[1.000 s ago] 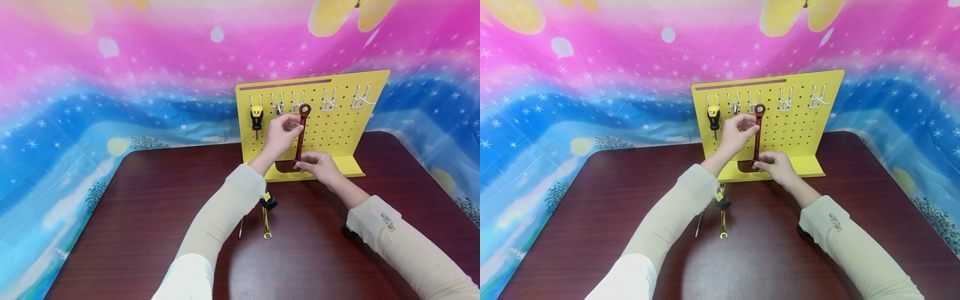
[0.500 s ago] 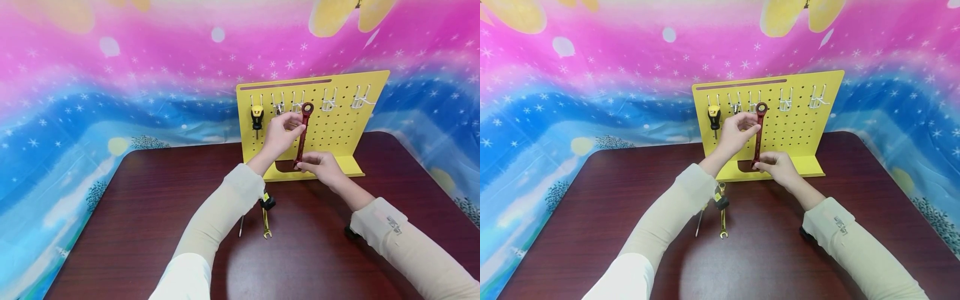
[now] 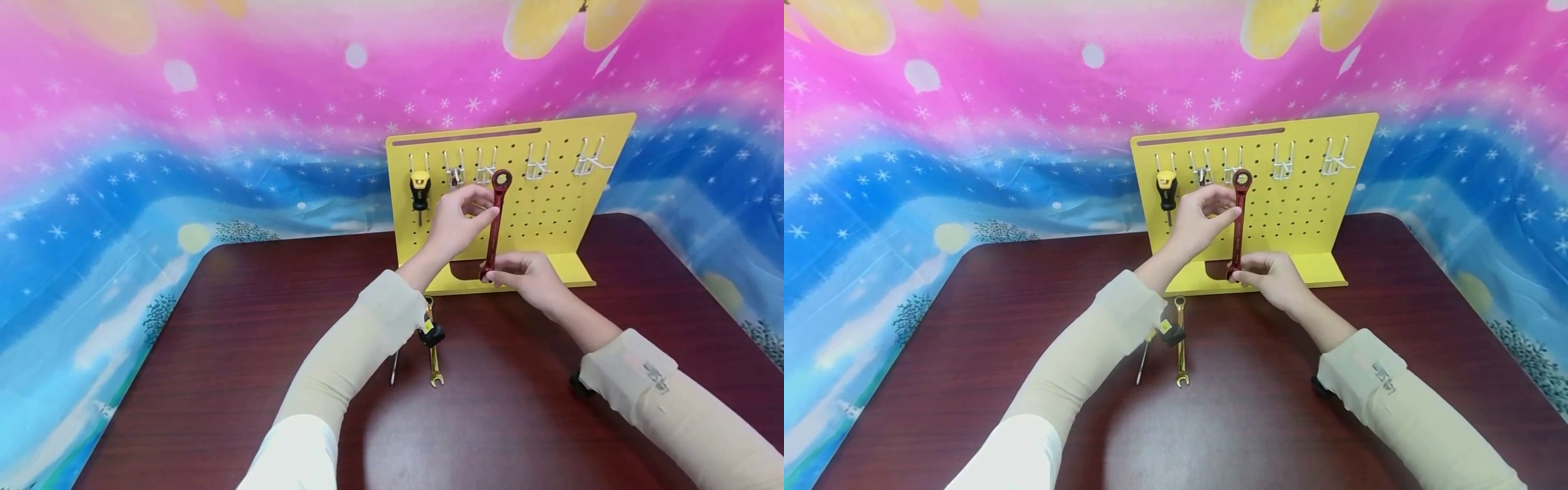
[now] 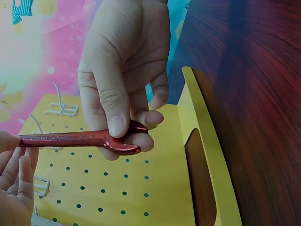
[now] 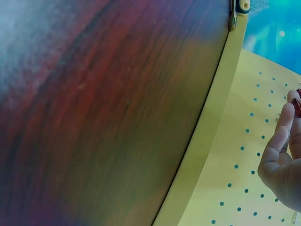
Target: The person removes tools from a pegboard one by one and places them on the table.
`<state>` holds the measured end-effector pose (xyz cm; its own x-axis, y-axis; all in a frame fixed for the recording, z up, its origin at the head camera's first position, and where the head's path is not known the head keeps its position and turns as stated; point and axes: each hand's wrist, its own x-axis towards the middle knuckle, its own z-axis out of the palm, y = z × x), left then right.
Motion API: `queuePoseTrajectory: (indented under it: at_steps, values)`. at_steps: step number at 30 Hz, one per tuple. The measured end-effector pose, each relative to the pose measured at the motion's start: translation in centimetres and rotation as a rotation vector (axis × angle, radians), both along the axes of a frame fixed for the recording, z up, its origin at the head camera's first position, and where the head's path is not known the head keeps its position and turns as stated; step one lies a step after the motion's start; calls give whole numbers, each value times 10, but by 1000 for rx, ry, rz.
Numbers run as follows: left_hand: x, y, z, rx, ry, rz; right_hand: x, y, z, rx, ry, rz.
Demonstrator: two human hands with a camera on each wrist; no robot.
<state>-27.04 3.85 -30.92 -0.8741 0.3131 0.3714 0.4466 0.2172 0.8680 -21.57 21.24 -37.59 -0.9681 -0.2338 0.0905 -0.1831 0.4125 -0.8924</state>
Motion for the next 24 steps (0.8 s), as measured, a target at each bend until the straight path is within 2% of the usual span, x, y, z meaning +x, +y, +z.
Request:
queuePoseTrajectory:
  at_steps: [4, 13, 24]
  values:
    - [2, -4, -2, 3, -12, -5, 3, -2, 0, 2, 1, 14]
    - [12, -10, -6, 45, -25, -9, 12, -5, -2, 46, 65, 37]
    - [22, -20, -17, 57, -40, 5, 23, -11, -8, 2, 61, 77]
